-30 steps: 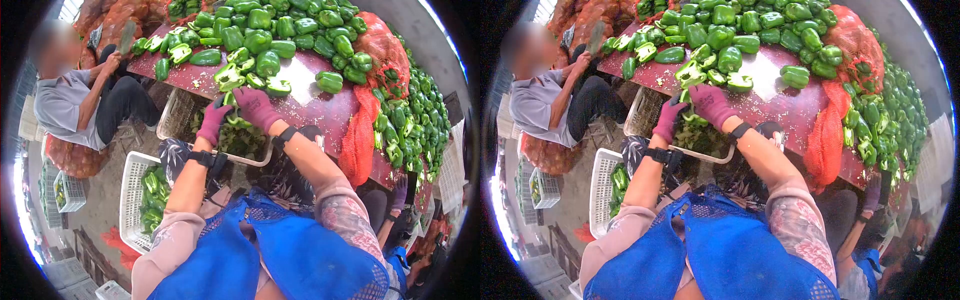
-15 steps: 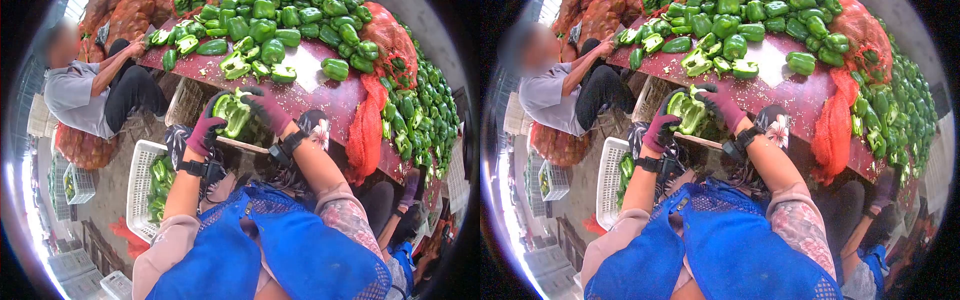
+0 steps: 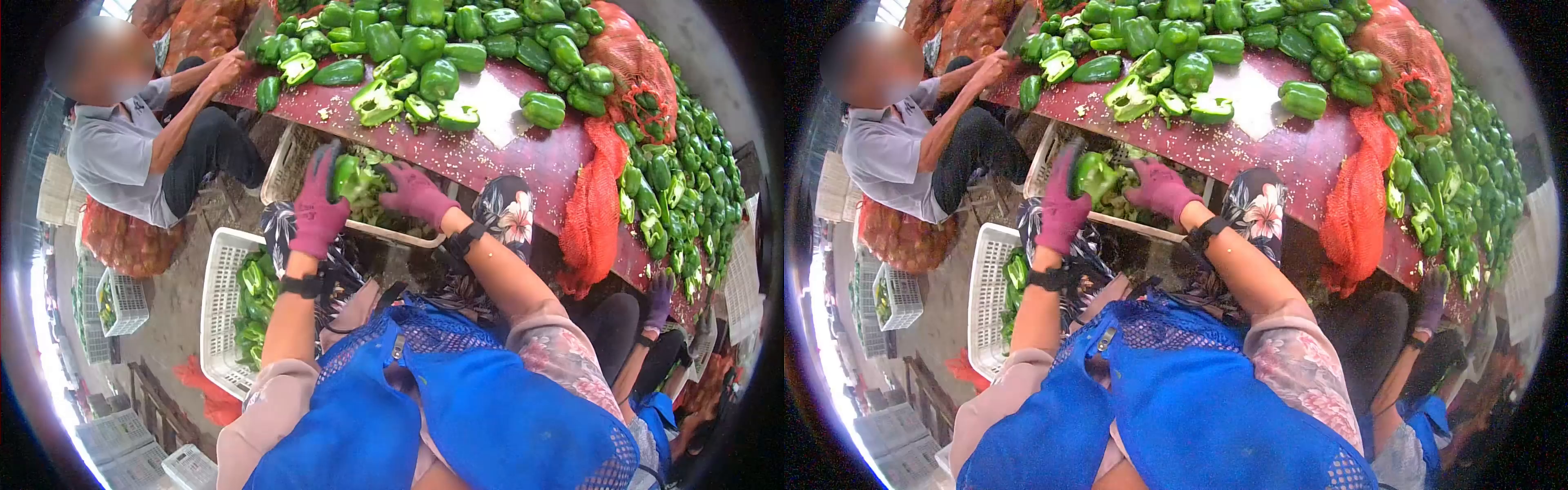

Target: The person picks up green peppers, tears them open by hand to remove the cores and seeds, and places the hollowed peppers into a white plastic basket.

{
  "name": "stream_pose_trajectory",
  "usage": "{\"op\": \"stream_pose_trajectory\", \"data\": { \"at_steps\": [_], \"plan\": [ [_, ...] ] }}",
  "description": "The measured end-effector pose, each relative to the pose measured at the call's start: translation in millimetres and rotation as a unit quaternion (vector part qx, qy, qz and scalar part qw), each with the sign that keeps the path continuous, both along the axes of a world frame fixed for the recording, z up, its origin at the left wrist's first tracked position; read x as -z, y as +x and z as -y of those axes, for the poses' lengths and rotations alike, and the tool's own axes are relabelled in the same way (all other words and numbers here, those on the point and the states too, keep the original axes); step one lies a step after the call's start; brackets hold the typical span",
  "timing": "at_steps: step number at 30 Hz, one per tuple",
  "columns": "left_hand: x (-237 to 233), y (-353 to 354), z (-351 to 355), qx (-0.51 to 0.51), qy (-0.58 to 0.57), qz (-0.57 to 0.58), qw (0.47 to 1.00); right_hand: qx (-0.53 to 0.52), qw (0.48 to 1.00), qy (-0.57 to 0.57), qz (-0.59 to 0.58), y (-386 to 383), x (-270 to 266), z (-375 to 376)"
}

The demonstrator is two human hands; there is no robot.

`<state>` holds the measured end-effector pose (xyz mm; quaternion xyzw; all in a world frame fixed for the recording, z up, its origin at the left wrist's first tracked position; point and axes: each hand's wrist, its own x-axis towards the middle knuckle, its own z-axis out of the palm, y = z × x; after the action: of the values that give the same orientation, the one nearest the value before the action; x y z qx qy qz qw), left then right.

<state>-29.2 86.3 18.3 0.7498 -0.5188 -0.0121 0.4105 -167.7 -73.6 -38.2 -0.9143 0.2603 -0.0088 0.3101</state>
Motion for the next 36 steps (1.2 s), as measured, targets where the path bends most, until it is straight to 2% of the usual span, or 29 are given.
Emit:
{"op": "stream_pose_trajectory", "data": {
  "at_steps": [1, 3, 5, 7, 9, 12, 15, 17, 19, 21, 22, 23, 24, 25, 28, 31, 32, 35, 36],
  "plan": [
    [-21, -7, -7, -0.053, 0.041, 0.124, 0.99, 0.019, 0.996, 0.068, 0.05, 2, 1, 0],
    [-34, 16, -36, -0.16, 0.158, 0.294, 0.929, 0.088, 0.993, -0.065, 0.048, 1, -10, 17],
    [-53, 39, -80, -0.234, 0.208, 0.365, 0.877, 0.166, 0.969, -0.182, 0.012, 1, -34, 51],
    [-51, 65, -142, -0.291, 0.401, 0.299, 0.815, 0.233, 0.949, -0.202, -0.069, -2, -51, 89],
    [-22, 88, -197, -0.326, 0.529, 0.109, 0.776, 0.238, 0.951, -0.149, -0.132, 7, -42, 138],
    [25, 91, -239, -0.329, 0.414, 0.084, 0.845, 0.249, 0.952, -0.079, -0.159, 10, -37, 160],
    [9, 70, -189, -0.339, 0.232, 0.048, 0.91, 0.28, 0.95, -0.018, -0.139, 21, -24, 155],
    [1, 63, -146, -0.247, 0.09, 0.108, 0.959, 0.266, 0.959, -0.011, -0.098, 19, -17, 152],
    [-22, 37, -90, -0.136, -0.005, 0.141, 0.981, 0.245, 0.969, 0.009, -0.016, 15, -13, 134],
    [-35, 7, -41, -0.069, -0.033, -0.048, 0.996, 0.235, 0.969, 0.015, 0.075, 0, -3, 122],
    [-28, 1, -20, -0.008, -0.055, -0.189, 0.981, 0.259, 0.959, 0.042, 0.104, -2, 6, 122],
    [-14, -2, 1, 0.053, -0.072, -0.325, 0.941, 0.229, 0.94, 0.177, 0.179, -9, 6, 119],
    [7, 0, 23, 0.084, -0.083, -0.415, 0.902, 0.187, 0.898, 0.306, 0.253, -11, 1, 117],
    [25, 2, 40, 0.11, -0.093, -0.5, 0.854, 0.135, 0.834, 0.43, 0.32, -8, -5, 111],
    [33, -16, 72, 0.216, -0.123, -0.721, 0.647, 0.045, 0.767, 0.579, 0.274, -11, -37, 66],
    [41, -17, 75, 0.293, -0.11, -0.762, 0.567, 0.0, 0.707, 0.631, 0.319, -18, -53, 20],
    [45, -19, 71, 0.308, -0.137, -0.774, 0.536, -0.028, 0.689, 0.649, 0.321, -21, -55, 12],
    [68, -10, 66, 0.197, -0.08, -0.622, 0.754, 0.004, 0.735, 0.614, 0.286, -17, -22, 6],
    [64, -9, 63, 0.173, -0.091, -0.675, 0.711, -0.038, 0.744, 0.572, 0.344, -10, -12, 6]
  ]
}}
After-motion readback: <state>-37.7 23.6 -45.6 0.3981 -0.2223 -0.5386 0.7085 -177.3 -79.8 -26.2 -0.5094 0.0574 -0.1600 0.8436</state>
